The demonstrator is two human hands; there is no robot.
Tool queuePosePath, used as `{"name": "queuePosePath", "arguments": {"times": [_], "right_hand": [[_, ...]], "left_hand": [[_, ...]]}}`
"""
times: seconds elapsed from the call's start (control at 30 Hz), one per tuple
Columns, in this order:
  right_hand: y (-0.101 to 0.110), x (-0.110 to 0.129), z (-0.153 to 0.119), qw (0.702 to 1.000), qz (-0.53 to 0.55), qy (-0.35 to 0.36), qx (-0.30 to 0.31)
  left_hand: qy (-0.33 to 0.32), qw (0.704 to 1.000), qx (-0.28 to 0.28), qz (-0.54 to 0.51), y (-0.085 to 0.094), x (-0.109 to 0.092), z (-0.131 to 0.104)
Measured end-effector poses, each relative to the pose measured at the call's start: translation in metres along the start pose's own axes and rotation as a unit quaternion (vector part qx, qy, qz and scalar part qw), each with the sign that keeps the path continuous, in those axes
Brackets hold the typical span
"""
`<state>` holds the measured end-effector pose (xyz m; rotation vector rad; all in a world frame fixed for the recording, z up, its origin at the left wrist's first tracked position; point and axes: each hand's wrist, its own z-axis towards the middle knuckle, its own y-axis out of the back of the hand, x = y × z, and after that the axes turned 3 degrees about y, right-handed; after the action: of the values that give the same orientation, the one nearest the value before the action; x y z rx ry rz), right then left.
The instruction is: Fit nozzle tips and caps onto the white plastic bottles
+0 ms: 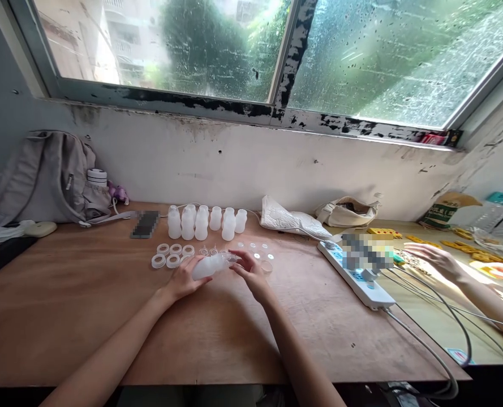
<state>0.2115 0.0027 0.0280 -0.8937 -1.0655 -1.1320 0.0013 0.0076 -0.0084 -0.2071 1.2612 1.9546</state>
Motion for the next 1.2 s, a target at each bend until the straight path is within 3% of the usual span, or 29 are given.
{"name": "queuePosePath", "arguments": {"times": [0.27, 0.73, 0.87, 1.2], "right_hand": [[-0.006, -0.022, -0.003, 0.993, 0.078, -0.016, -0.082], [-0.003, -0.020, -0.006, 0.989, 0.136, -0.024, -0.057], [0.000, -0.021, -0.006, 0.974, 0.203, -0.076, -0.061], [-0.009, -0.024, -0.010, 0.945, 0.226, -0.233, 0.049]], "left_hand": [[-0.035, 0.999, 0.022, 0.028, 0.002, 0.000, 0.000], [-0.058, 0.997, 0.051, 0.024, 0.007, -0.009, -0.002], [-0.095, 0.993, 0.060, 0.022, 0.005, -0.012, -0.004], [-0.177, 0.977, 0.114, 0.036, 0.016, -0.022, -0.005]]}}
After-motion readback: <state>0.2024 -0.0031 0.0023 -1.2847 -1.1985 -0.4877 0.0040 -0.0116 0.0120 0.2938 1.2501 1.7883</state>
